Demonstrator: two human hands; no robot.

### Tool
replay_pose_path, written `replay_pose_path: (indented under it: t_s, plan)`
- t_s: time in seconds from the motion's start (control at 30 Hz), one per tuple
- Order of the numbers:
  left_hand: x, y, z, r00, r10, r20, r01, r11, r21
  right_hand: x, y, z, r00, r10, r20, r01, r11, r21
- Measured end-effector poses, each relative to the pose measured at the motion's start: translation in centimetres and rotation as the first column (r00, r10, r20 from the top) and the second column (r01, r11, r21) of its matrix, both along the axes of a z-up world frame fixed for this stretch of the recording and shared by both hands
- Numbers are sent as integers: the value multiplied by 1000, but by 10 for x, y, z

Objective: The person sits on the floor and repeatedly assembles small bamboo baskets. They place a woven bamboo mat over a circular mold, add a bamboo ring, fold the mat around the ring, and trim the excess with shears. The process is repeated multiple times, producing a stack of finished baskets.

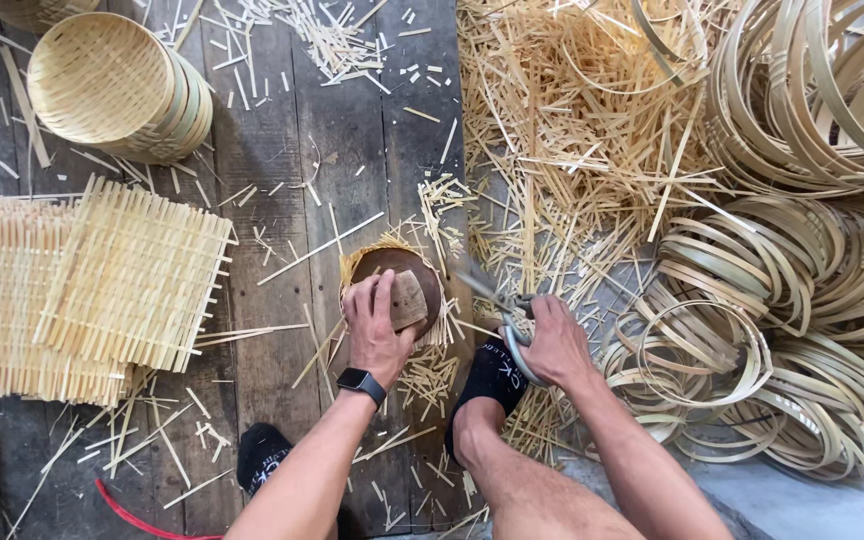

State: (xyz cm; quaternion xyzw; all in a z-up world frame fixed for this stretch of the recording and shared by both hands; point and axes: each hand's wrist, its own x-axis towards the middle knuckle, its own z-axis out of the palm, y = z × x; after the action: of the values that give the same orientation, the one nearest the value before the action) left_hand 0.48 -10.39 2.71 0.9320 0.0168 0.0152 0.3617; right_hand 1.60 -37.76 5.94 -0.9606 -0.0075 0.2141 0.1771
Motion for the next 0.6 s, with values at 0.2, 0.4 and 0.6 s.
replay_pose_path:
  t_s: [0.2, 0.4, 0.6]
  plan:
    - [8, -14, -1, 969, -203, -138, 197, 979, -57, 3, -1, -51, 950, 223, 219, -156, 945, -286]
    - [2, -27, 22, 987, -9, -161, 34, 988, 150, 15, -24, -65, 948, 271, 165, -223, 939, -263]
    - [9, -37, 22, 984, -72, -165, 76, 997, 21, 33, -13, -81, 917, 332, 221, -244, 905, -348]
